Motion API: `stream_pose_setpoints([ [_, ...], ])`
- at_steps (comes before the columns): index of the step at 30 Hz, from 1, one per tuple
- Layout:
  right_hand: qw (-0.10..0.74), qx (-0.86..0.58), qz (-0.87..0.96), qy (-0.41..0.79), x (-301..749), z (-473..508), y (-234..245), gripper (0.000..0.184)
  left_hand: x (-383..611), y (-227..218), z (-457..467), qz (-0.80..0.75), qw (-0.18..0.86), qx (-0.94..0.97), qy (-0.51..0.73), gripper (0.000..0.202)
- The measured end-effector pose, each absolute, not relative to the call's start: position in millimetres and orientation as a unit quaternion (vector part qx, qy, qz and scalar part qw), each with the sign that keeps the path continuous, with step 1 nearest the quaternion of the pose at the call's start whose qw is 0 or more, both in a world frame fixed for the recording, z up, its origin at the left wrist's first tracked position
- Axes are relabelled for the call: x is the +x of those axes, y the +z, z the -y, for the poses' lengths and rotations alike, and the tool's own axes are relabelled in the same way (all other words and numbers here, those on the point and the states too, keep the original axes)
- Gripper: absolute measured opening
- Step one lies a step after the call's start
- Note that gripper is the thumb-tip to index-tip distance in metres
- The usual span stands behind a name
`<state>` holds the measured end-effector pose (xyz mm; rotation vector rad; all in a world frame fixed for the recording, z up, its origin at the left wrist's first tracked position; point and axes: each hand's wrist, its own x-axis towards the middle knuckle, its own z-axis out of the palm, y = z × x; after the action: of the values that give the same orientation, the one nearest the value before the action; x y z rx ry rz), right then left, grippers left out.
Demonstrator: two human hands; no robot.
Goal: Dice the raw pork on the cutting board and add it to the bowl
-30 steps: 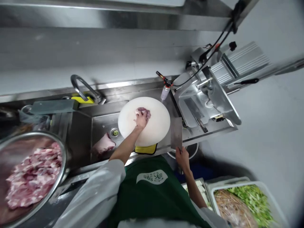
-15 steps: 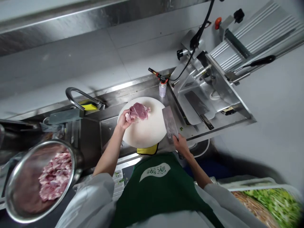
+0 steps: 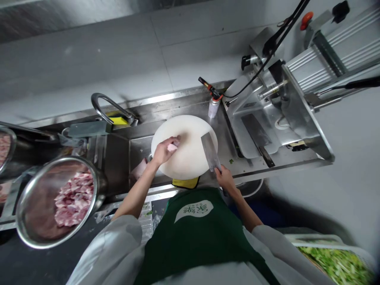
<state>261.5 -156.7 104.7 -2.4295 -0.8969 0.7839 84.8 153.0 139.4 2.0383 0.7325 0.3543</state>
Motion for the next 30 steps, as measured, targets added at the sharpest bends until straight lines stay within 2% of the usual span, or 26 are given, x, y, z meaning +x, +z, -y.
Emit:
stream_pose_setpoints([
  [3, 0.149, -0.877, 0.352, 0.293, 258, 151, 111, 0.024, 62, 123, -127, -0.233, 0.338, 0.912, 0.011, 0.056],
  [5, 0.109, -0.872, 0.37, 0.3, 257, 148, 116, 0.024, 41, 99, -104, -0.228, 0.285, 0.931, -0.026, 0.058],
  [10, 0.048, -0.864, 0.394, 0.31, 259, 143, 131, 0.027, -17, 57, -66, -0.255, 0.257, 0.93, 0.062, 0.039],
  [14, 0.044, -0.853, 0.429, 0.294, 254, 118, 144, 0.028, -37, 64, -68, -0.305, 0.253, 0.909, 0.134, 0.022],
  [19, 0.028, -0.834, 0.471, 0.286, 230, 61, 150, 0.034, 24, 76, -98, -0.377, 0.228, 0.855, 0.273, 0.024],
  [24, -0.034, -0.825, 0.473, 0.306, 214, 46, 149, 0.04, 108, 61, -124, -0.321, 0.234, 0.893, 0.213, 0.02],
  [30, -0.046, -0.821, 0.469, 0.324, 216, 34, 154, 0.045, 123, 39, -132, -0.3, 0.235, 0.904, 0.193, 0.021],
])
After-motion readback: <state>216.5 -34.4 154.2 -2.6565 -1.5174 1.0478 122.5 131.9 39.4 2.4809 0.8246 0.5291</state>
